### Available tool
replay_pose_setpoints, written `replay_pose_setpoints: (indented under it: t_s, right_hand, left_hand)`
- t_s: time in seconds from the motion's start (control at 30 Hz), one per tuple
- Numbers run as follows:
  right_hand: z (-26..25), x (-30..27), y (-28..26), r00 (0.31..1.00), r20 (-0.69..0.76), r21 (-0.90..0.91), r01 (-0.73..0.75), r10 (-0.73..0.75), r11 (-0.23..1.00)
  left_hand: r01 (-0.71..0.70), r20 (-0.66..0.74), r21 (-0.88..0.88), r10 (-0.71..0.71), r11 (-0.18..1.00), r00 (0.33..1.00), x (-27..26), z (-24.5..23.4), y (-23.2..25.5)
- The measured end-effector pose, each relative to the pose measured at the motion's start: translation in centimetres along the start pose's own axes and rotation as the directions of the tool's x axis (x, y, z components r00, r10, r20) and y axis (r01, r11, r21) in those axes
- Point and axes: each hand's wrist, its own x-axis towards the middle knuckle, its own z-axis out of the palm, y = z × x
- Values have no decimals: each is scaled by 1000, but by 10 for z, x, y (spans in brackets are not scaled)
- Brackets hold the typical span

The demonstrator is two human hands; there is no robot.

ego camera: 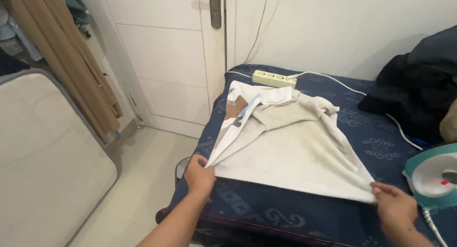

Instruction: The person irons a white towel with a cartoon print on both sides using a handheld iron on a bed. They smooth the towel, iron it, flip it, and iron the other side before folding it.

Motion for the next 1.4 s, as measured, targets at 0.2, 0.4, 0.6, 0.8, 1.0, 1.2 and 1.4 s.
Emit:
replay_pose_setpoints:
  t_s: [0.2, 0.4, 0.6, 0.8, 1.0, 1.2, 1.4]
  right_hand:
    - [13, 21, 35, 979, 102, -294, -140, 177, 946]
    - [30, 72, -4, 994, 36, -442, -73, 99, 894]
    - [72, 124, -87, 959, 113, -260, -223, 259, 939]
    - [108, 147, -151, 912, 242, -148, -302, 331, 942]
    - [142, 195, -170, 816, 390, -23, -454, 427, 891]
    - [183, 252, -146, 818, 369, 42, -488, 440, 872]
    - [212, 330, -93, 896, 201, 43, -411, 395, 911]
  left_hand:
    - [77, 9, 218, -81, 973, 997, 33, 7, -48]
    - [68, -7, 379, -71, 923, 997, 50, 1, -20]
    - [-264, -44, 383, 303, 885, 952, 65, 27, 23]
    - [-618, 263, 185, 567, 764, 780, 64, 109, 34]
    - [-778, 613, 74, 587, 624, 529, 33, 178, 23]
    - [-855, 847, 67, 424, 514, 322, 12, 226, 2]
    - [-918, 868, 76, 427, 390, 253, 15, 238, -28]
